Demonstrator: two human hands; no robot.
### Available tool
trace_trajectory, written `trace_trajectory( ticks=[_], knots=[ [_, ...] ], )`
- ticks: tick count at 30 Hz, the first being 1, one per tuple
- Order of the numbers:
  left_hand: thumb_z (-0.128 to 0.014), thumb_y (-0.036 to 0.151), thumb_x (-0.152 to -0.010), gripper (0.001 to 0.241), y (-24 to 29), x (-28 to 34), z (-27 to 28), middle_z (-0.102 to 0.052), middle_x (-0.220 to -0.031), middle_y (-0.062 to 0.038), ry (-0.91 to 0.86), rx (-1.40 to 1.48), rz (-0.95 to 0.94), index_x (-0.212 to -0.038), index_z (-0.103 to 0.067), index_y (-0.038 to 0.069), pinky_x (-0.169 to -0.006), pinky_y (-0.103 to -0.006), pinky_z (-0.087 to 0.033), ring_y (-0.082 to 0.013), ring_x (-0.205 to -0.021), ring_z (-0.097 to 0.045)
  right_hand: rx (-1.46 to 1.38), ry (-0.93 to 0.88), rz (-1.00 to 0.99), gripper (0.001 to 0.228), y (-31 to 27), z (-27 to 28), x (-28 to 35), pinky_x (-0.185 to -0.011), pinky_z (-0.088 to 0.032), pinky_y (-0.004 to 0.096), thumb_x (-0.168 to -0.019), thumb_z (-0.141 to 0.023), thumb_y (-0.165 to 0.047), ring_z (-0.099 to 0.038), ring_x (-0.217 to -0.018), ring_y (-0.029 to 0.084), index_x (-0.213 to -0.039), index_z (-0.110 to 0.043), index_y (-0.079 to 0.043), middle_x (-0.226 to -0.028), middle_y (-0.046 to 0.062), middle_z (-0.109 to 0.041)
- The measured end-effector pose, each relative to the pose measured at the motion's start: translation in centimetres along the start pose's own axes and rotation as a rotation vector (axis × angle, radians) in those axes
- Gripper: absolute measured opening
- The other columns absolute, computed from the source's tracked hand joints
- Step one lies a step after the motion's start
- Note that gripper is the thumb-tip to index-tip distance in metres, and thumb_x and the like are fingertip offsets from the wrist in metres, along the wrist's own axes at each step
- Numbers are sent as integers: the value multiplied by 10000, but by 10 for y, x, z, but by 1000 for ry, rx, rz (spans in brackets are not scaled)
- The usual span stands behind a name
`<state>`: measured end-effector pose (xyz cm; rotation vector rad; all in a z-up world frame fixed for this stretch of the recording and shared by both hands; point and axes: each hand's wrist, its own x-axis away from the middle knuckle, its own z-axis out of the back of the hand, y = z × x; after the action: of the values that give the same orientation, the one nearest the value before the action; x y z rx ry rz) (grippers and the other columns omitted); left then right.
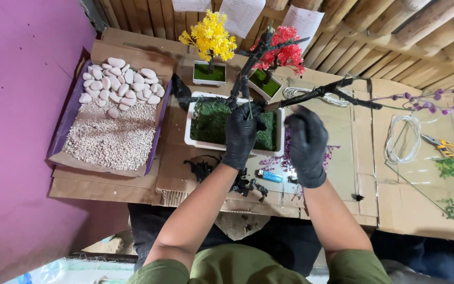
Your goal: The person wraps black tape around the branches of a small artificial bonsai tree to secure them. They repeatedly tear off pieces of tape, wrap them around the stems, and trim the excess with a utility knife.
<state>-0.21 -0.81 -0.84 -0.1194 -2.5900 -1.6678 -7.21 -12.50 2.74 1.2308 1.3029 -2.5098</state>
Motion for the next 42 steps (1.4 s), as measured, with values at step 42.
trace_trajectory(
  ticks=[42],
  knots=[
    [-704, 29, -891, 213, -17, -16, 8, -744, -785, -185, -186, 110, 58, -1098, -743, -2, -477, -329, -659, -215, -623, -730, 172, -339, 113, 214, 44, -11, 43, -623, -564, 474, -892, -734, -126, -690, -826, 429, -1088, -794, -184, -948, 141, -744]
  ],
)
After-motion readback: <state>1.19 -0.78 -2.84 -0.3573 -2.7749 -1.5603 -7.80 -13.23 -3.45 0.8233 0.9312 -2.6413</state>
